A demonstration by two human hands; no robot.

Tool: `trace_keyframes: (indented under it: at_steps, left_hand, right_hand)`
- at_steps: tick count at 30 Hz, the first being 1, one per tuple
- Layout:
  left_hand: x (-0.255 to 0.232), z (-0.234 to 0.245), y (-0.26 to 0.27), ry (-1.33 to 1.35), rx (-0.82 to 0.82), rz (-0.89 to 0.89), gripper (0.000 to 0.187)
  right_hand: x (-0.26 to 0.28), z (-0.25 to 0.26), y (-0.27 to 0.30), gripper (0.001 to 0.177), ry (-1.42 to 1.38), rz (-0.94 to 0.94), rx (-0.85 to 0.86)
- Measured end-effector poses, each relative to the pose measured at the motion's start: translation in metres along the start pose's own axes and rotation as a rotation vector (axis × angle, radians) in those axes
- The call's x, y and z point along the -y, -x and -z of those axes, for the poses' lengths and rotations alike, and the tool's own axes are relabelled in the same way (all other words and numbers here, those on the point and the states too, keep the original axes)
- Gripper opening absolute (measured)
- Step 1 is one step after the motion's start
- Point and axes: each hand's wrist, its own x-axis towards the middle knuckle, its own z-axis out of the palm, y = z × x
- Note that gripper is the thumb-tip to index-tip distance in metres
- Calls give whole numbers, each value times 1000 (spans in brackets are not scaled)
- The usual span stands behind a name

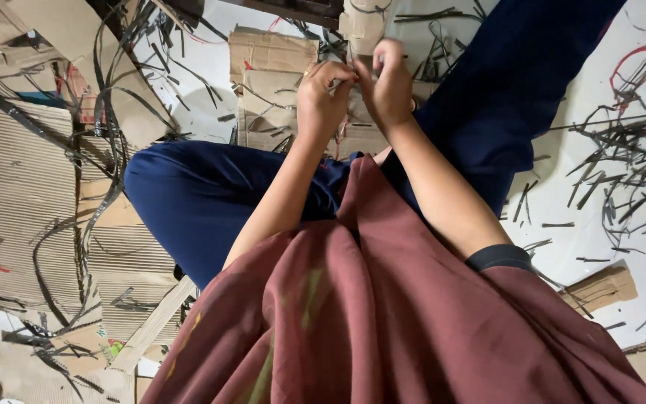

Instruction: Wrapping cardboard around the legs and frame of a wooden chair and securing it with plastic ties.

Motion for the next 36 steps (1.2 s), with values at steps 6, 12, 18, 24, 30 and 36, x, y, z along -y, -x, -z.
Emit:
trace_keyframes:
  at_steps: [6,12,18,24,30,36]
  left_hand:
    - [-8,9,-1,-68,6,-41,17]
    - [-2,22,3,-122,110,20,15]
    - [7,28,13,-262,238,-29,24]
    - [3,10,-17,-358,86,-170,24]
    - [12,-7,-23,-298,-27,-255,24]
    - [15,-10,-23,-289,-90,-311,19]
  right_hand:
    - [20,12,-4,43,-104,231,123]
    - [8,6,-1,33,-237,153,140]
    - [11,9,-2,29,-341,63,81]
    - [21,21,-8,23,-329,34,65]
    - [22,26,-12,24,-314,42,20]
    - [24,31,-17,21,-379,30,86]
